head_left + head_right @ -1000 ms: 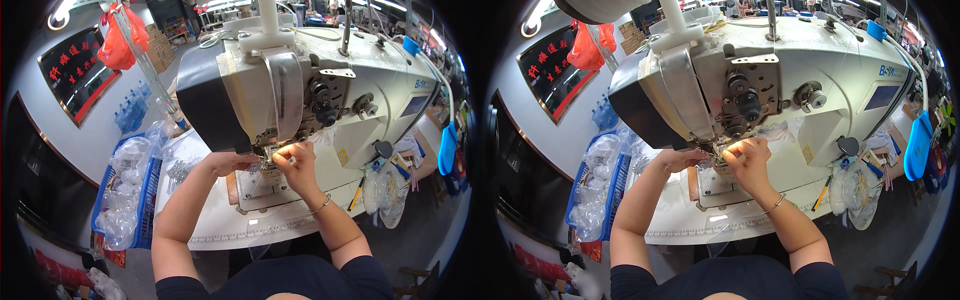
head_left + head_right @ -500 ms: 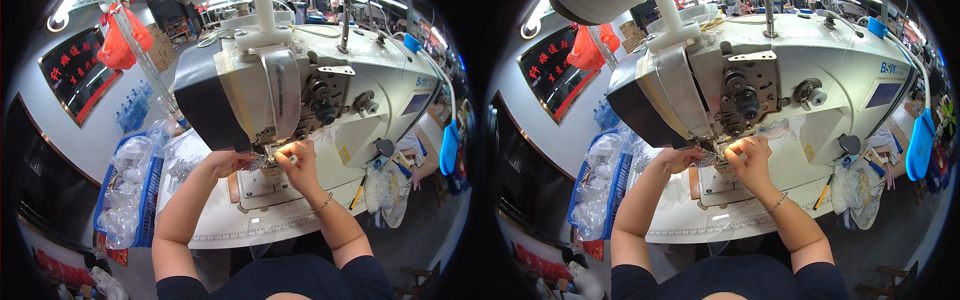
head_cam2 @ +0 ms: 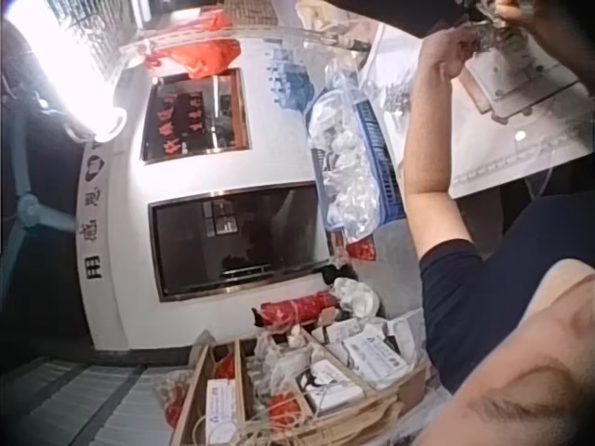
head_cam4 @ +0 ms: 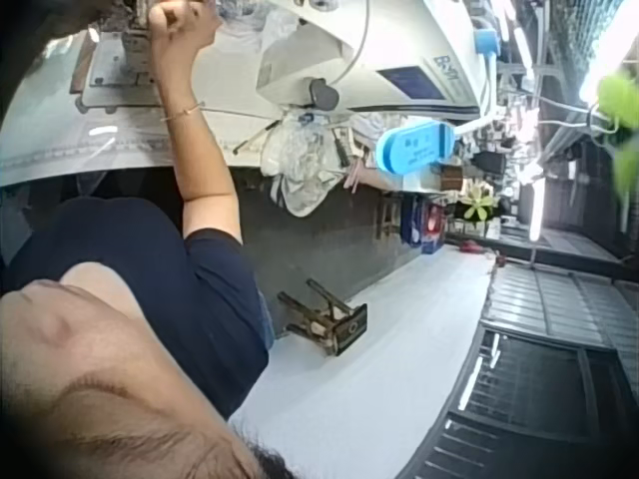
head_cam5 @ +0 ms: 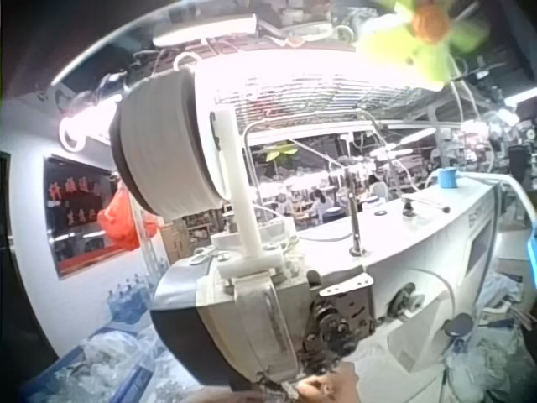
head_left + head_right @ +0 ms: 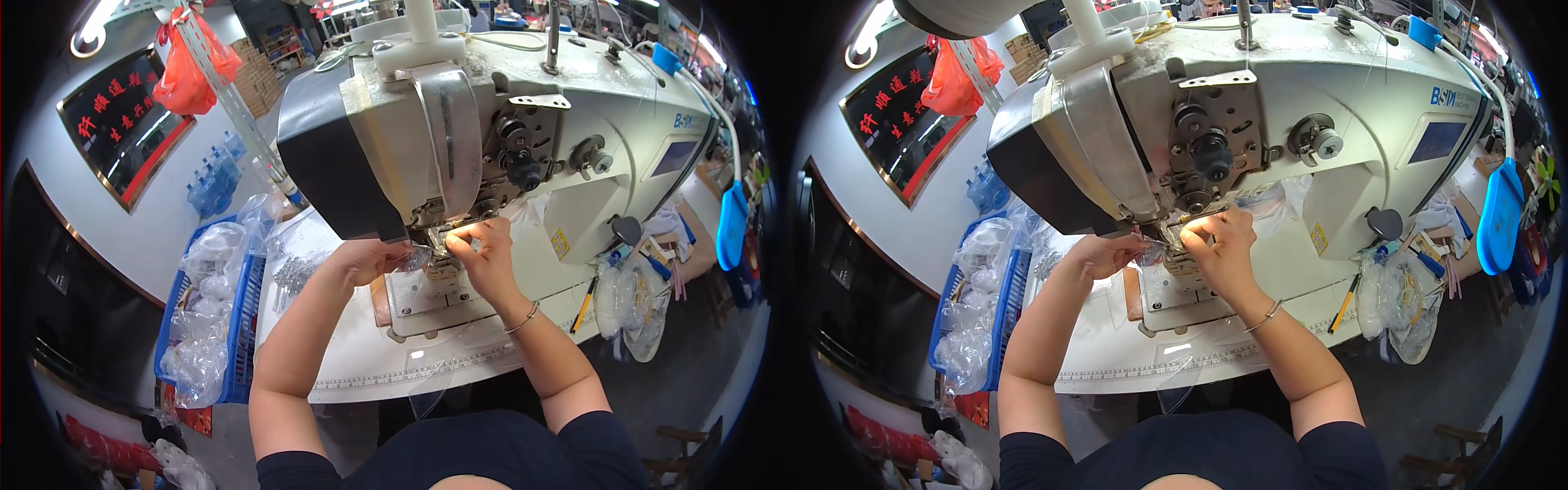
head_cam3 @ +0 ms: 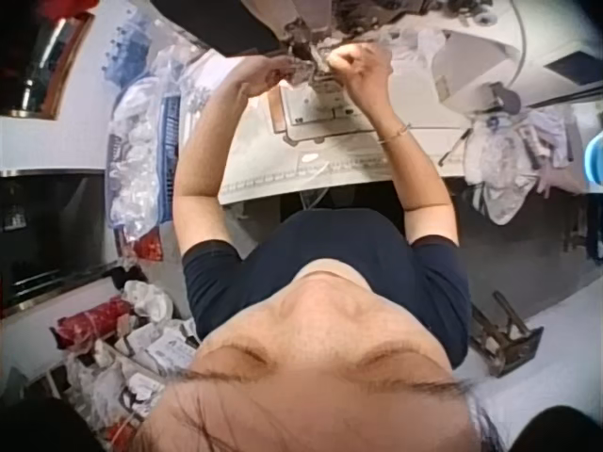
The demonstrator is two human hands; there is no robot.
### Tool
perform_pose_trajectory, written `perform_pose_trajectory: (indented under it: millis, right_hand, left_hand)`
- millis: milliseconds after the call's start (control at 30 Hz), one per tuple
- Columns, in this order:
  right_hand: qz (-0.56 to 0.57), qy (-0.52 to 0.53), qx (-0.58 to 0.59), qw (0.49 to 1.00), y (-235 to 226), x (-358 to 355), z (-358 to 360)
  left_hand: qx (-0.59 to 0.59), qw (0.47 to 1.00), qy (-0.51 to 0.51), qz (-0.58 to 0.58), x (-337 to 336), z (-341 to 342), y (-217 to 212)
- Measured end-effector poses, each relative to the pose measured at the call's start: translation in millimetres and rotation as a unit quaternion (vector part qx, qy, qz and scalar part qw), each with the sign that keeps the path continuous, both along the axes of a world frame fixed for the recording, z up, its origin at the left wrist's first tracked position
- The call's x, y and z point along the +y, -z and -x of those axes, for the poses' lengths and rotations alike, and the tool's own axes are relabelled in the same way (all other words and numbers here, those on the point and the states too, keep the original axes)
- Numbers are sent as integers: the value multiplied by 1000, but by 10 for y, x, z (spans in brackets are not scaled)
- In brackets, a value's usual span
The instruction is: The person handles small, silver, star-shaped decorations and places them into a sewing machine. They guide the items under the needle to stitch them, repeating this process for multiple units. The person picks up decorations from a pile on the table and positions them for sewing.
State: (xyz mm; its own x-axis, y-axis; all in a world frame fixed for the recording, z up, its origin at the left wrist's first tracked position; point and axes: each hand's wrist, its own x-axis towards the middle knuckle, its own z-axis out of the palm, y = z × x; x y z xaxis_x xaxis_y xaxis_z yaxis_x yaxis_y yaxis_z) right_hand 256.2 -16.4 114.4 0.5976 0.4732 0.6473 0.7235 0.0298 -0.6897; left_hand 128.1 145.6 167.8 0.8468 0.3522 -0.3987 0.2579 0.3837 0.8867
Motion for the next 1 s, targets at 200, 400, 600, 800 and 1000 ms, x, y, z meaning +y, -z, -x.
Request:
perform_pose_trajectory:
  millis: [200,400,600,800,1000]
  right_hand:
    - [-38,-23,15,999,-11,6,12]
    - [-45,-25,-12,999,14,-2,12]
    - [51,-168,31,984,213,-721,558]
    - [-163,-142,364,906,543,-682,845]
    - [-144,-153,416,885,622,-603,1110]
  left_hand:
    - [-5,1000,5,25,-25,12,-8]
    - [-33,998,52,8,4,60,86]
    - [-155,970,172,66,-342,691,597]
    - [-399,788,-204,422,-1109,782,1705]
    - [-392,868,-246,182,-1670,562,1285]
